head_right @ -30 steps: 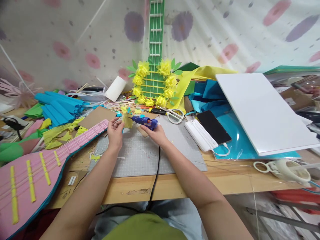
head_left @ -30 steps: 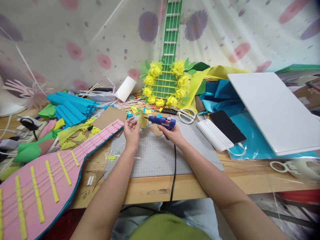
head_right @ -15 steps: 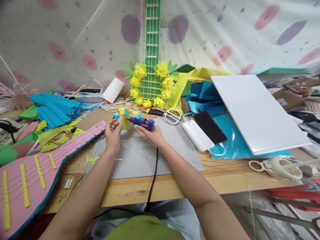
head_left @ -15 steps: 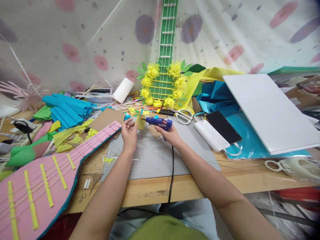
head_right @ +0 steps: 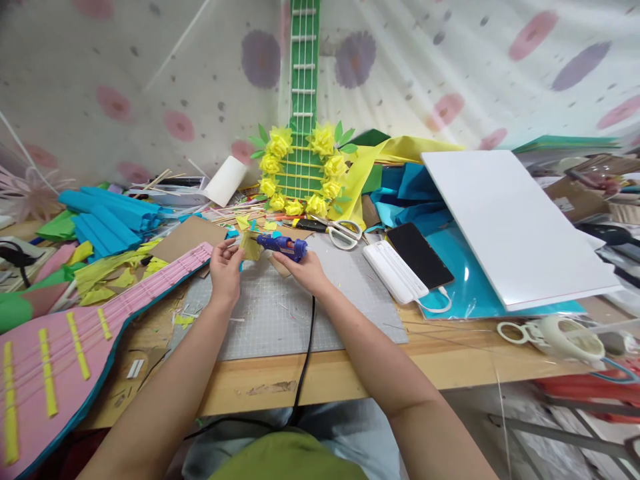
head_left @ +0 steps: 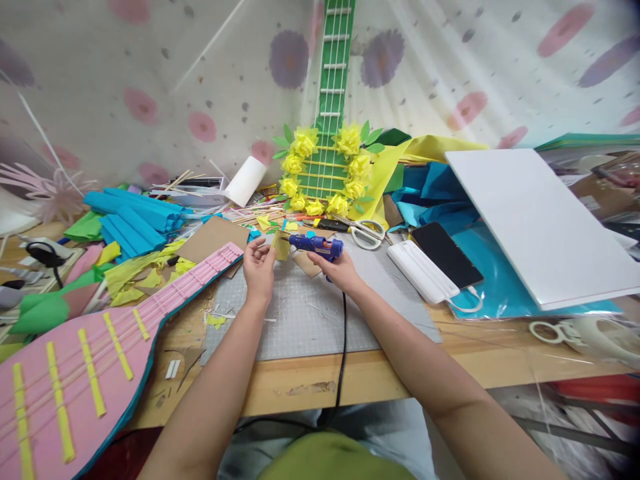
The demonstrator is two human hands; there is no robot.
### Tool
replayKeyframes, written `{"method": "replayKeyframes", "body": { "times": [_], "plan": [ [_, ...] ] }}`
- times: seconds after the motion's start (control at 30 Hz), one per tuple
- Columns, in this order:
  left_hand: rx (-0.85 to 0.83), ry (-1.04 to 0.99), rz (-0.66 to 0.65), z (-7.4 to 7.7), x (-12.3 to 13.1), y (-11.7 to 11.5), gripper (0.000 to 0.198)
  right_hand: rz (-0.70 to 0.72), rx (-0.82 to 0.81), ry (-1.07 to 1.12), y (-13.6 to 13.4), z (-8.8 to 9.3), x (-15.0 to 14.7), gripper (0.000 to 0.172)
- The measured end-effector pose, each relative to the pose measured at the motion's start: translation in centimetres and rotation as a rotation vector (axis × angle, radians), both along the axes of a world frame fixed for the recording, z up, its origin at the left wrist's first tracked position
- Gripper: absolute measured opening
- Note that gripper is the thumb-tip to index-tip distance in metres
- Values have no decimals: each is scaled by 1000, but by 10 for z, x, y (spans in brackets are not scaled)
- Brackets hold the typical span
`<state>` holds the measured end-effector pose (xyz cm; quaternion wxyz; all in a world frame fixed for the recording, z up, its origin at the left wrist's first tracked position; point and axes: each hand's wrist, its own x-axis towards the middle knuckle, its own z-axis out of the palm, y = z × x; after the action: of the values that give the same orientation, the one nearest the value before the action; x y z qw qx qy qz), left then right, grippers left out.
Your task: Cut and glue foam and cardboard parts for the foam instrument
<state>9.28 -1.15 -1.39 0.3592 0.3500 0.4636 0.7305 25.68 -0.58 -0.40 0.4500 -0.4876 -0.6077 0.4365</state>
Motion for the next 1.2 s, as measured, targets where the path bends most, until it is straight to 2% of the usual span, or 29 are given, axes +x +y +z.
{"method": "replayKeyframes", "body": {
  "times": [0.57, 0.83, 1.0, 1.2],
  "plan": [
    [-2, 1, 16, 1, -1, 0, 32, 48, -13, -32, 0, -2, 1, 41],
    [-7, -22, 5, -2, -3, 1, 32, 103, 40, -45, -2, -1, 2, 42],
    [-1, -20, 20, 0, -3, 1, 29, 150, 69, -69, -5, 4, 3, 40],
    [7, -3, 16, 2, -3, 1, 30, 201, 112, -108, -5, 1, 3, 40]
  ]
}}
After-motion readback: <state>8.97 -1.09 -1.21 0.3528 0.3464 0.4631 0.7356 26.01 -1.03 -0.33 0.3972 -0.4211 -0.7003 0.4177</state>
